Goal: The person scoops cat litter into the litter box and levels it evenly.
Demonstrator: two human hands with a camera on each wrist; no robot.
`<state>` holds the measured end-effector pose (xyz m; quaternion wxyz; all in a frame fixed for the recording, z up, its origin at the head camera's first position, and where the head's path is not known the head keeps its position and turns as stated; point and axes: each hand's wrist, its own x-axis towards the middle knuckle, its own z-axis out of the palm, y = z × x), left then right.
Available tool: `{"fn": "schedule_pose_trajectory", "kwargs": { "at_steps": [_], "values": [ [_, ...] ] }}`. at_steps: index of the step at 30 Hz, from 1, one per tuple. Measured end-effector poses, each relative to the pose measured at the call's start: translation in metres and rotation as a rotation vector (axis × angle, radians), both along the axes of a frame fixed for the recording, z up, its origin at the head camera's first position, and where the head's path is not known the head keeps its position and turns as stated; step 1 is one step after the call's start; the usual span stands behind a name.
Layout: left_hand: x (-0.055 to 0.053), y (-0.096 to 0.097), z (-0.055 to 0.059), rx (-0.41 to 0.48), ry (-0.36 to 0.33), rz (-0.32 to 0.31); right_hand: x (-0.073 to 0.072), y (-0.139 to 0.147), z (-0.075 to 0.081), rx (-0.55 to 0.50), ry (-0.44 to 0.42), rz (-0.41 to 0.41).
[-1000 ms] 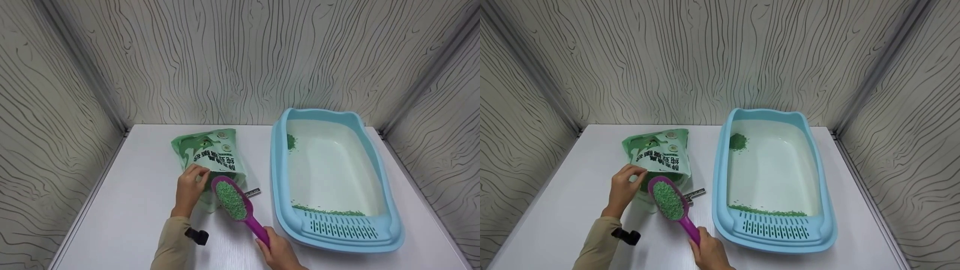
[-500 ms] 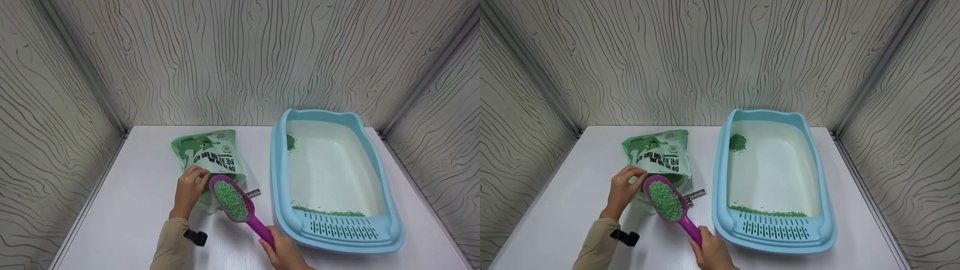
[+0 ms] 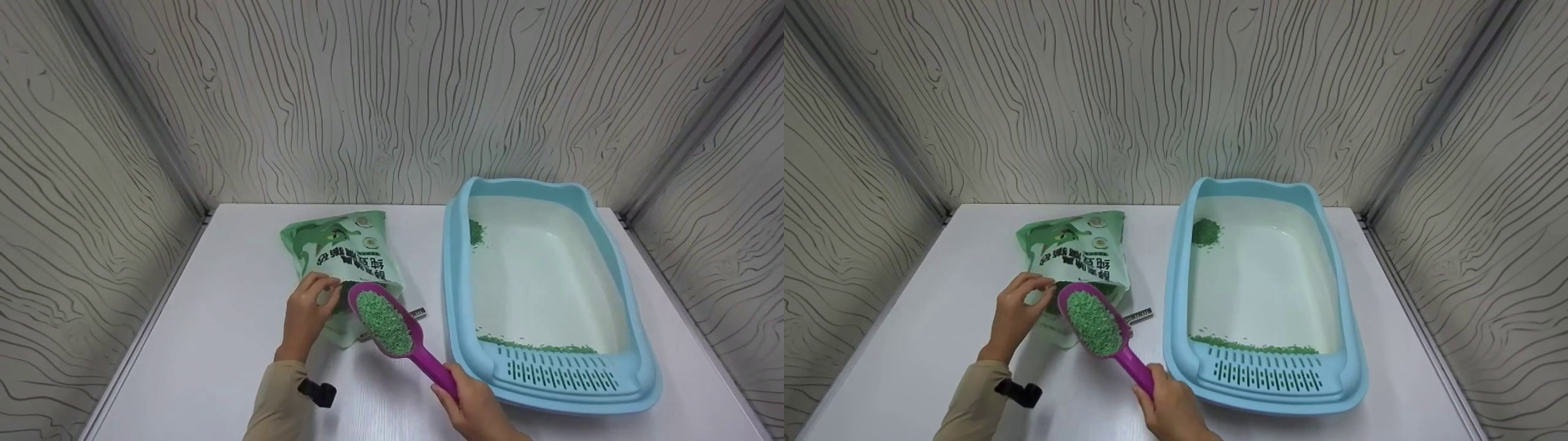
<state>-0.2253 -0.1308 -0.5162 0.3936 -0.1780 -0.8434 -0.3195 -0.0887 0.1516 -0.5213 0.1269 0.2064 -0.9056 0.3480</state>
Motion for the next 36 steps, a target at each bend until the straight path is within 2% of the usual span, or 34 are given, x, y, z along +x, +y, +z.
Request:
{"fn": "schedule_pose_trajectory", "kwargs": {
  "at_steps": [7, 16, 19, 25, 28, 33, 35, 36],
  "values": [
    [0.008, -0.007, -0.017, -0.012, 0.019, 0.046, 0.000, 0.002, 0.008, 0.010, -0.050, -0.026],
    [0.025, -0.018, -0.048, 0.018, -0.043, 0.159, -0.001, 0.004, 0.017, -0.001, -0.188, -0.056],
    [0.030, -0.020, -0.057, 0.028, -0.059, 0.202, -0.002, 0.005, 0.020, -0.001, -0.211, -0.069],
    [0.038, -0.021, -0.071, 0.112, -0.087, 0.279, -0.005, 0.006, 0.023, -0.007, -0.214, -0.076],
    [0.043, -0.019, -0.075, 0.198, -0.192, 0.301, -0.007, 0.008, 0.025, -0.019, -0.222, -0.069],
    [0.049, -0.014, -0.081, 0.462, -0.531, 0.294, -0.009, 0.012, 0.029, -0.015, -0.195, -0.082],
    [0.050, -0.012, -0.085, 0.526, -0.629, 0.281, -0.010, 0.014, 0.031, -0.009, -0.206, -0.093],
    [0.051, -0.011, -0.087, 0.530, -0.652, 0.269, -0.011, 0.015, 0.033, -0.007, -0.213, -0.099]
  ]
}}
